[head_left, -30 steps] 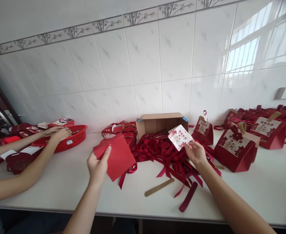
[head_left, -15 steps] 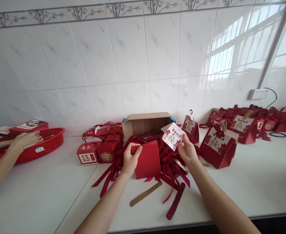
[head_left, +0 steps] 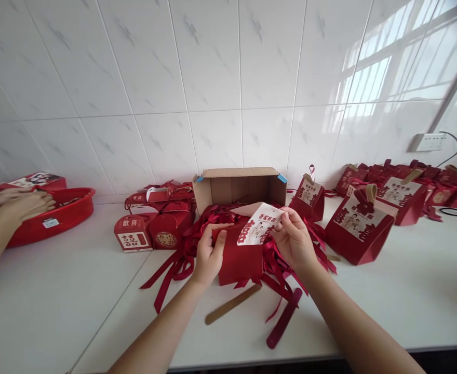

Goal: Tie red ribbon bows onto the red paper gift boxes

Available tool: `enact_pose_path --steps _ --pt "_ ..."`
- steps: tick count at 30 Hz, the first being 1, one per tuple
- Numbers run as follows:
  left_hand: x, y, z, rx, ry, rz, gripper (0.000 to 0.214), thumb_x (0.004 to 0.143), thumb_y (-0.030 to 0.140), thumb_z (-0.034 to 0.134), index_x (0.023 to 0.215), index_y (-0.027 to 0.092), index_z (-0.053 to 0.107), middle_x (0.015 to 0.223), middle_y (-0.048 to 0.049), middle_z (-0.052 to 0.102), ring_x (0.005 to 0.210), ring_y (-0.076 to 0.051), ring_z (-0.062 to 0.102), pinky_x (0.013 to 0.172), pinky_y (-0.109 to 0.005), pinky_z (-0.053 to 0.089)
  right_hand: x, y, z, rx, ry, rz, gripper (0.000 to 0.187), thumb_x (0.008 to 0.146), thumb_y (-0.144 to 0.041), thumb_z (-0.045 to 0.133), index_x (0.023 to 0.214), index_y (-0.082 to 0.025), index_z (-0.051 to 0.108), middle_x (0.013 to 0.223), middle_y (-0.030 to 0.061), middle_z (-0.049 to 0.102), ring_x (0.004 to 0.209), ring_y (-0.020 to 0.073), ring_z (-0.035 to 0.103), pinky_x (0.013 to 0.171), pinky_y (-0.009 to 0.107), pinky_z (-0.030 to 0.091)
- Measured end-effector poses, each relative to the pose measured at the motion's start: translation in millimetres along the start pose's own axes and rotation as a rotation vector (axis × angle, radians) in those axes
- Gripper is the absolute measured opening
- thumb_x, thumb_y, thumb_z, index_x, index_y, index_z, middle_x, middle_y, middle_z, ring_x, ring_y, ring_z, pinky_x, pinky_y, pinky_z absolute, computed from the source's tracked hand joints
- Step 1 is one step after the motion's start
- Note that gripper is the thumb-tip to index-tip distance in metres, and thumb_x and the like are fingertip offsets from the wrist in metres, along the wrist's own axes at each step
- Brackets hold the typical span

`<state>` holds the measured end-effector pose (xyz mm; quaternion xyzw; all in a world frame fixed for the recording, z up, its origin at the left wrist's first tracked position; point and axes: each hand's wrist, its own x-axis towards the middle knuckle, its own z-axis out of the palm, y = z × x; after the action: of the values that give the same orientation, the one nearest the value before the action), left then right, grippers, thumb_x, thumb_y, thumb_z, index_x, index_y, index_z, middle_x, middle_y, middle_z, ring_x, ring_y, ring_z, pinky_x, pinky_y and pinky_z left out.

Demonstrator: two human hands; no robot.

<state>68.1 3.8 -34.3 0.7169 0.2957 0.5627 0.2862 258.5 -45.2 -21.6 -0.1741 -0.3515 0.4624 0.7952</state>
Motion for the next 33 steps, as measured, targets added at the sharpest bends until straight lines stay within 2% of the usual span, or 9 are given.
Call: enact_pose_path --steps 2,5,9,14,17,20,24,28,33 --pt "-1 0 0.9 -0.013 -0.011 -0.008 0.030 0.091 0.044 0.046 0.102 0.019 0.060 0.104 -0.0078 0.066 0.102 -0.022 0.060 0.090 -0.034 0.046 -2 3 0 -0.072 -0.042 -0.011 0.012 0.076 -0.032 0.071 0.084 -0.025 0.064 0.071 -0.0052 0.062 0.063 0.0068 0.057 0.066 0.020 0.051" --pt "-3 2 1.1 -0.054 -0.042 -0.026 0.030 0.091 0.045 0.045 0.103 0.020 0.059 0.103 -0.0069 0.066 0.100 -0.021 0.061 0.089 -0.033 0.047 -4 6 -2 -0.224 -0.104 -0.044 0.012 0.079 -0.035 0.067 0.087 -0.026 0.066 0.094 0.0000 0.069 0.087 0.0134 0.063 0.082 0.030 0.051" --pt "-6 5 1.3 -0.124 -0.092 -0.060 0.030 0.090 0.046 0.046 0.103 0.021 0.058 0.103 -0.0062 0.066 0.097 -0.020 0.061 0.087 -0.032 0.049 -8 7 -2 -0.449 -0.133 -0.160 0.014 0.082 -0.033 0.065 0.093 -0.026 0.068 0.110 0.0039 0.067 0.110 0.0192 0.058 0.097 0.037 0.045" --pt "-9 4 2.5 -0.191 -0.103 -0.090 0.030 0.090 0.045 0.046 0.104 0.021 0.056 0.103 -0.0074 0.066 0.097 -0.021 0.061 0.085 -0.034 0.050 -10 9 -1 -0.627 -0.175 -0.223 0.013 0.082 -0.031 0.064 0.093 -0.026 0.068 0.121 0.0054 0.060 0.119 0.0212 0.052 0.093 0.037 0.049" --pt "-10 3 2.4 -0.255 -0.142 -0.082 0.030 0.091 0.044 0.045 0.108 0.021 0.055 0.106 -0.0077 0.065 0.099 -0.021 0.061 0.089 -0.036 0.049 -10 14 -2 -0.658 -0.190 -0.197 0.032 0.082 -0.028 0.065 0.113 -0.029 0.060 0.131 0.0055 0.053 0.117 0.0204 0.052 0.089 0.034 0.051" --pt "-11 3 2.2 -0.317 -0.177 -0.084 0.030 0.092 0.042 0.043 0.111 0.022 0.054 0.107 -0.0073 0.064 0.098 -0.021 0.061 0.090 -0.037 0.049 -10 18 -4 -0.621 -0.198 -0.149 0.051 0.080 -0.028 0.067 0.128 -0.032 0.049 0.138 0.0052 0.047 0.101 0.0174 0.060 0.082 0.032 0.054" --pt "-11 3 3.5 -0.250 -0.157 -0.032 0.031 0.091 0.041 0.046 0.114 0.021 0.052 0.111 -0.0090 0.061 0.103 -0.023 0.058 0.093 -0.039 0.047 -10 20 -6 -0.628 -0.187 -0.163 0.051 0.077 -0.027 0.070 0.124 -0.031 0.051 0.134 0.0056 0.050 0.092 0.0164 0.061 0.079 0.031 0.054" --pt "-7 4 5.3 -0.074 -0.096 0.047 0.021 0.092 0.038 0.045 0.101 0.021 0.053 0.102 -0.0075 0.058 0.098 -0.021 0.055 0.089 -0.035 0.045 -9 21 -8 -0.697 -0.167 -0.205 0.040 0.076 -0.028 0.070 0.114 -0.029 0.056 0.121 0.0056 0.058 0.084 0.0160 0.061 0.072 0.030 0.054" --pt "-5 1 6.7 0.121 0.007 0.159 0.015 0.091 0.035 0.045 0.085 0.022 0.049 0.090 -0.0041 0.049 0.089 -0.019 0.051 0.083 -0.032 0.043 -10 22 -9 -0.840 -0.117 -0.214 0.022 0.077 -0.032 0.068 0.096 -0.024 0.062 0.084 0.0028 0.067 0.072 0.0167 0.061 0.063 0.030 0.051"
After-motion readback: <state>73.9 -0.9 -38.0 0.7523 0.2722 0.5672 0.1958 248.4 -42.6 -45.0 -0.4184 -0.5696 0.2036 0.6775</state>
